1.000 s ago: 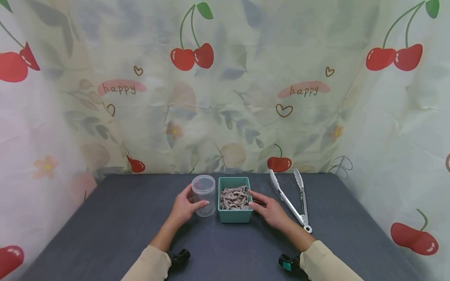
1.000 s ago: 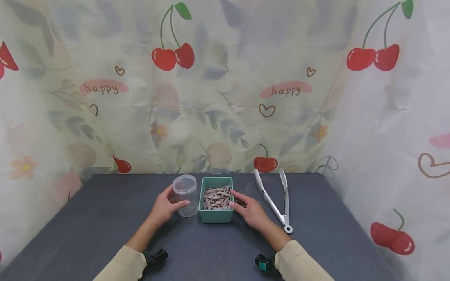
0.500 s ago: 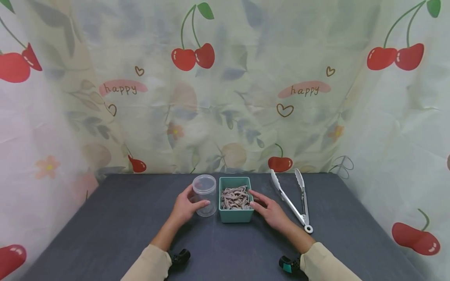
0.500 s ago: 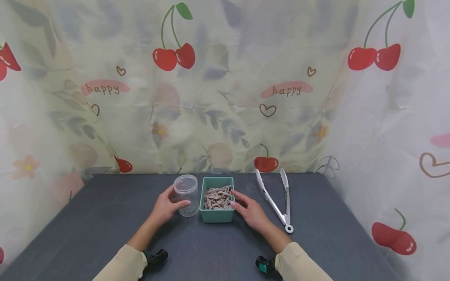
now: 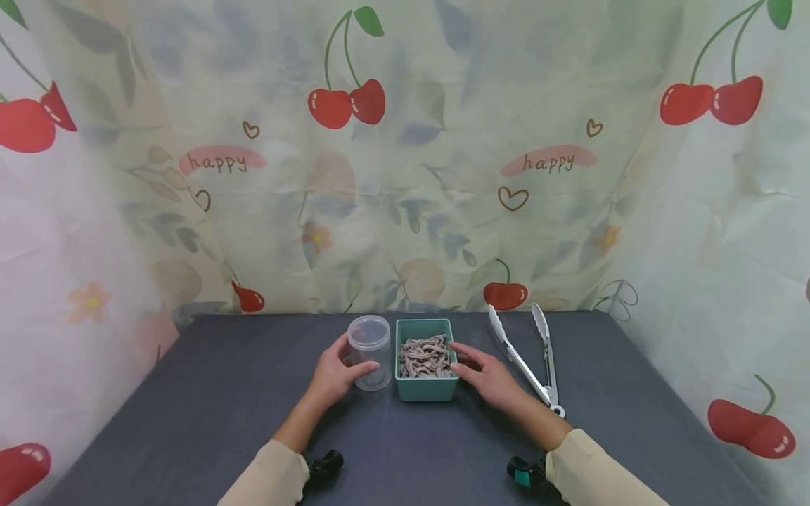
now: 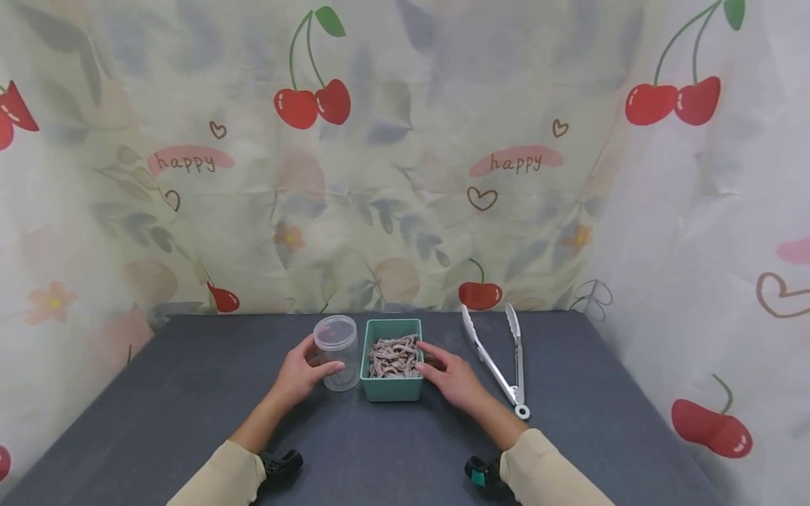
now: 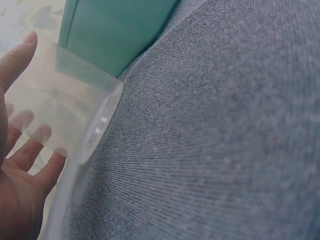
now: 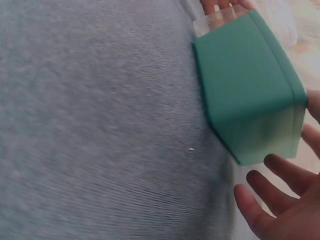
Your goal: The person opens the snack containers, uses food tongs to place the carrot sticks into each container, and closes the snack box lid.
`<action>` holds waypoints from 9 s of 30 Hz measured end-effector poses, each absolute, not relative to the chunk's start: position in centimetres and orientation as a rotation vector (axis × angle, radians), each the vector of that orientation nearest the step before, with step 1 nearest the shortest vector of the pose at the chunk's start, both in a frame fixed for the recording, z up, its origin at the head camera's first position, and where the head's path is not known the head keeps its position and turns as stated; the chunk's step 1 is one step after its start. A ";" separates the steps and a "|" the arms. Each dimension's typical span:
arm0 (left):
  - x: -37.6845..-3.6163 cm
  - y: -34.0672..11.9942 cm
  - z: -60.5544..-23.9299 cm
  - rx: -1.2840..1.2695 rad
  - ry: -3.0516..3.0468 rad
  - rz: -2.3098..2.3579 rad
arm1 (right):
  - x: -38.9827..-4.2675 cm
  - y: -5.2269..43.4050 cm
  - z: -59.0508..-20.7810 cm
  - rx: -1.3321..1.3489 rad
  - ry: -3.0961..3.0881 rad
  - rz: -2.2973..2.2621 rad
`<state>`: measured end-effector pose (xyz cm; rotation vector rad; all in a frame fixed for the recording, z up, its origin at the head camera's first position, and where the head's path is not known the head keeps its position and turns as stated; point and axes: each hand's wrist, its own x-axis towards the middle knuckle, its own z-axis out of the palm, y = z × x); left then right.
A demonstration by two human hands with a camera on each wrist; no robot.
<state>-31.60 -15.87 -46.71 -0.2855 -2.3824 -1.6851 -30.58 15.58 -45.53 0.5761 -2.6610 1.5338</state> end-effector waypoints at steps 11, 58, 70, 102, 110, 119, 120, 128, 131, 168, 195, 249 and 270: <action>-31.5 -15.9 -46.6 -0.283 -2.391 -1.683 | -31.4 15.4 -41.9 0.554 -2.769 1.413; -31.7 -17.1 -46.7 -0.478 -2.374 -1.770 | -32.9 3.8 -38.2 0.878 -2.791 1.239; -31.8 -16.8 -46.6 -0.443 -2.374 -1.749 | -33.2 3.4 -38.4 0.859 -2.782 1.175; -32.2 -16.4 -46.4 -0.403 -2.408 -1.607 | -32.5 1.5 -37.2 0.777 -2.812 0.563; -32.3 -16.5 -46.2 -0.373 -2.476 -1.515 | -32.5 1.2 -37.7 0.755 -2.770 0.509; -32.7 -16.5 -46.1 -0.381 -2.505 -1.545 | -32.6 1.6 -37.8 0.776 -2.734 0.513; -32.8 -16.5 -46.1 -0.383 -2.506 -1.552 | -32.6 1.6 -37.8 0.789 -2.729 0.516; -32.5 -16.8 -45.3 -0.419 -2.514 -1.595 | -33.3 2.0 -37.7 0.905 -2.727 0.596; -32.8 -17.0 -45.8 -0.421 -2.530 -1.601 | -33.5 2.2 -37.5 0.922 -2.754 0.613; -33.3 -17.9 -45.7 -0.596 -2.579 -1.681 | -34.1 3.9 -36.2 1.238 -2.825 0.600; -31.3 -17.3 -43.6 -0.624 -2.574 -1.678 | -33.6 2.4 -36.4 1.171 -2.751 0.563; -32.9 -17.6 -45.2 -0.550 -2.597 -1.698 | -33.5 4.3 -36.0 1.231 -2.760 0.559; -32.9 -17.6 -45.5 -0.587 -2.567 -1.725 | -33.3 3.7 -36.8 1.079 -2.696 0.579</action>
